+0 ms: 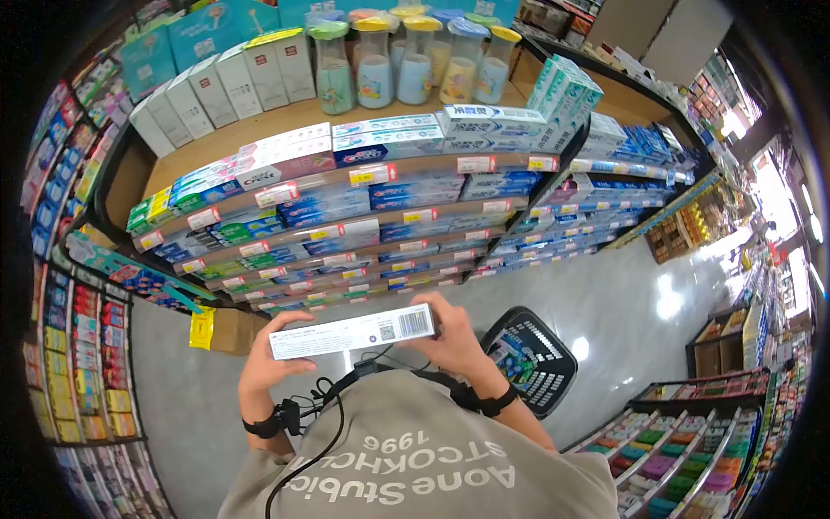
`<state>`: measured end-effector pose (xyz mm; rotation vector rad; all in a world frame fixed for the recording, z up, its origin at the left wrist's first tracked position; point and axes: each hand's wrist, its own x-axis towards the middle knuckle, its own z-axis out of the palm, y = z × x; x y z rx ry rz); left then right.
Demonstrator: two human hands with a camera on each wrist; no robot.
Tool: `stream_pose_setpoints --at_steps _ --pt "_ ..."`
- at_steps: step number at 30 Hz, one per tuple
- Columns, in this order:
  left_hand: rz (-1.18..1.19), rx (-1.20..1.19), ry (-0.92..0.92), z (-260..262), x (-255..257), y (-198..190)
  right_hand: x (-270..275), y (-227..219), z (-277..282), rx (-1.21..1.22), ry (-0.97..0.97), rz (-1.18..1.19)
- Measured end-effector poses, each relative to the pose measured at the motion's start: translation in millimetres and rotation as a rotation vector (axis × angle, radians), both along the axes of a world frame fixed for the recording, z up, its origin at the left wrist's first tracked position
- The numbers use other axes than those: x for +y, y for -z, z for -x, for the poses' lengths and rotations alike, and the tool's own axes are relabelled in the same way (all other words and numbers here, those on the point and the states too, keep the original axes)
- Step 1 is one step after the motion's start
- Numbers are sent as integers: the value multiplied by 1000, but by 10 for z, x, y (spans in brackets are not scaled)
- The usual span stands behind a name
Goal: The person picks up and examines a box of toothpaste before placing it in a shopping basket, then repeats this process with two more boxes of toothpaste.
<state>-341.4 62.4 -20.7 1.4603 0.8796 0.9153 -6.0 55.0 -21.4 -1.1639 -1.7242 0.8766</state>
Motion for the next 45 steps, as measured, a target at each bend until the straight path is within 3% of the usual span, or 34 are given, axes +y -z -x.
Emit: stream_pose_setpoints --at_steps 1,7,17,23,34,37,40,45 --pt "-87 41 -34 43 -33 36 34 -6 26 -18 -37 -9" --pt "78 11 -151 272 -209 26 136 -83 227 -36 -170 -33" --pt "178 39 -59 282 -222 -8 -44 -19 237 -27 -123 109" --pt "162 72 -34 198 -83 5 -2 7 128 -68 -106 72" --pt "77 97 125 105 123 -35 -221 105 30 -1 -39 240" --pt "55 70 131 118 125 42 -231 -11 26 12 -46 312" --pt "101 38 74 90 121 66 -210 -118 64 116 -29 301" --pt "37 19 28 109 87 3 -106 -151 122 81 -62 242"
